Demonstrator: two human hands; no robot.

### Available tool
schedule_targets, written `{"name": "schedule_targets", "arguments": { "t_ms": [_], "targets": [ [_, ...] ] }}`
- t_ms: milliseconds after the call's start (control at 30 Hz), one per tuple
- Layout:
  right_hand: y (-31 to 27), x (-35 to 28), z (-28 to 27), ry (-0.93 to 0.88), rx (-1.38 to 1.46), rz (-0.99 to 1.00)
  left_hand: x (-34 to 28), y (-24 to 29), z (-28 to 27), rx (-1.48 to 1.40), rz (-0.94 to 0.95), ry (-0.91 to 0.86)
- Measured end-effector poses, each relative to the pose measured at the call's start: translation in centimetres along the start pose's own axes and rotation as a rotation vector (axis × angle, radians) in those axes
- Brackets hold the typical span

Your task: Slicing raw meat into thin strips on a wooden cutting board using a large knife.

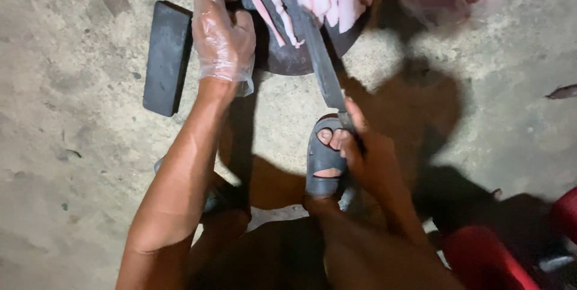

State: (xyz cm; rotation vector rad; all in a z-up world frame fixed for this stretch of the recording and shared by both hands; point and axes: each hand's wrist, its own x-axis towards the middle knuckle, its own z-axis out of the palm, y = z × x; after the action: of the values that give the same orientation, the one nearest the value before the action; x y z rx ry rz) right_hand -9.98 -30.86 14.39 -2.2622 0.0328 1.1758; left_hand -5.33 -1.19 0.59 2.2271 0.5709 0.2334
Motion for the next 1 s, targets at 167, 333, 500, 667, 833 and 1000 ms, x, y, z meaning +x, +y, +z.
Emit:
{"name": "schedule_targets", "arguments": {
  "t_ms": [167, 333, 500, 667, 833, 1000],
  "targets": [
    [-0.1, 0.9, -0.5, -0.015, 0.054, 0.025, 0.3, 3.6, -0.9, 0.059, -0.019, -0.139],
    [1.4, 3.5, -0.1, -0.039, 0.151, -0.118, -0.1, 5.9, -0.3, -0.070, -0.029, -0.282],
    [0.1, 5.3, -0.9, -0.205, 0.178, -0.289, 3.2, 9.5, -2.6, -0.002, -0.358, -0.595],
    [0.5, 5.0, -2.3, -0.262, 0.317, -0.185, 3.7, 7.0, -3.3, -0.434, -0.469, -0.570],
    [0.3, 3.5, -2.5, -0.150, 0.458, -0.183, 7.6, 6.9, -4.3, -0.172, -0.276, -0.909],
    [3.3, 2.3, -0.4, -0.080, 0.903, -0.254, 14.1, 7.0, -3.1, -0.190, -0.036, -0.861]
  ]
}}
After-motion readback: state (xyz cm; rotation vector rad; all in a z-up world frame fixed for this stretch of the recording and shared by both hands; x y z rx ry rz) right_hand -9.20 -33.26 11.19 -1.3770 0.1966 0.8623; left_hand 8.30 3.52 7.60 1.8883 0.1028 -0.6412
